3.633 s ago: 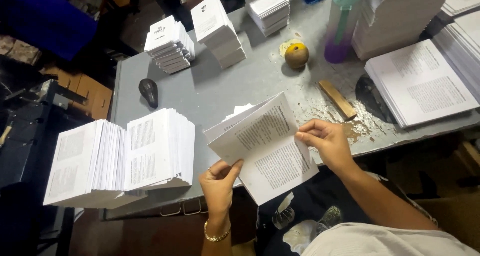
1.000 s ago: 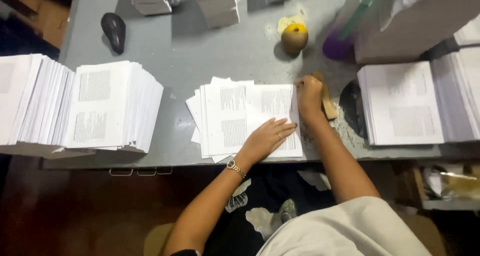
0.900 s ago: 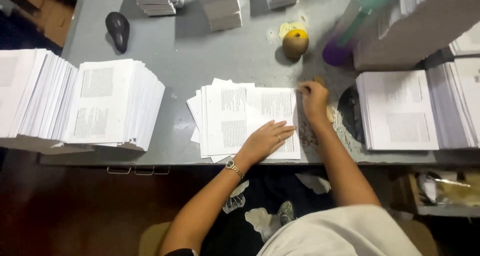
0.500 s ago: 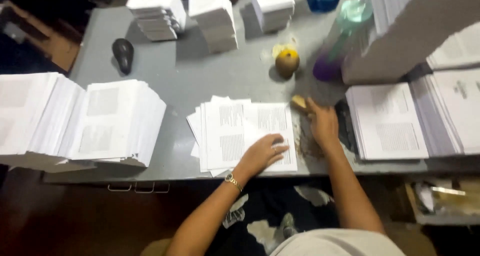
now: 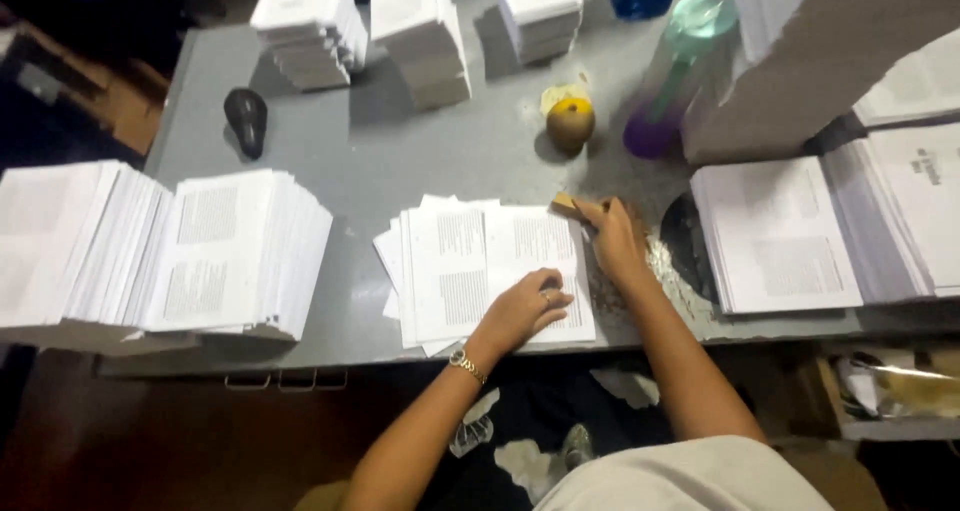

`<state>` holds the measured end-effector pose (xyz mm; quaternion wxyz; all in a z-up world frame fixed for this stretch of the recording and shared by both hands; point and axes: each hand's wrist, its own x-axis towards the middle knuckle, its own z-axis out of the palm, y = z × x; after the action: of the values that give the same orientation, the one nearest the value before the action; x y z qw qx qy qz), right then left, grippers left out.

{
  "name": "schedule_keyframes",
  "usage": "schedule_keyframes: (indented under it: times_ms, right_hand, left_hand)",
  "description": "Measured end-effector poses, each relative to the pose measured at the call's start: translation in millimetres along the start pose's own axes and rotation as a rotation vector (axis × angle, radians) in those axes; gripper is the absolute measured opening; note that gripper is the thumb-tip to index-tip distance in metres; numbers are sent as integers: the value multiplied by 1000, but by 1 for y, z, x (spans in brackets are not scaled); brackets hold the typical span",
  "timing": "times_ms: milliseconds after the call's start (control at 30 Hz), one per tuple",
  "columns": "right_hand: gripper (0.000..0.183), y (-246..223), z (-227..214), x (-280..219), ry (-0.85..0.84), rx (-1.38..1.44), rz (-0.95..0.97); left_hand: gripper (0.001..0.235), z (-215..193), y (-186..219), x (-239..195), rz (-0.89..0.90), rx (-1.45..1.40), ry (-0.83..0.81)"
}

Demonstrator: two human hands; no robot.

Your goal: Folding printed paper sheets and creasing them with a wooden block tool

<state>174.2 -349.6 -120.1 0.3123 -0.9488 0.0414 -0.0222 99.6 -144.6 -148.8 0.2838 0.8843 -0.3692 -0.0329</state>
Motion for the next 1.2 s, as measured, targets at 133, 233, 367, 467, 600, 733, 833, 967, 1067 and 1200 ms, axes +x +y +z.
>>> schedule_keyframes:
  times_ms: [133, 233, 367, 467, 600, 733, 833, 967, 1067, 1200]
  right_hand:
    - [41, -33, -38, -8, 78, -157, -112]
    - [40, -57, -60, -41, -27, 378, -75]
    - [45, 52, -22, -88, -87, -392, -311]
    - [39, 41, -56, -138, -193, -375, -340]
    - [32, 46, -88, -162, -356, -118, -383]
    - [47, 126, -44, -117, -157, -26, -637]
    - [77, 132, -15, -93, 197, -294, -419]
    - [63, 92, 4, -108, 408, -285, -310]
    - [61, 79, -5, -118, 403, -114, -307]
    - [56, 81, -7, -125, 426, -60, -372]
  left_hand:
    - [25, 2, 4, -4, -24, 25, 15]
    - [30, -10, -5, 3, -37, -70, 40]
    - [52, 1, 6, -11, -78, -136, 141]
    - [56, -10, 10, -10, -75, -127, 136]
    - [54, -3, 6, -11, -8, -99, 211]
    - [34, 8, 23, -24, 120, -16, 372]
    - [100, 35, 59, -35, 44, 186, 470]
    - [89, 87, 64, -51, -165, 437, 397]
    - [41, 74, 76, -65, -153, 277, 572]
    - [42, -4, 97, -94, -165, 80, 862]
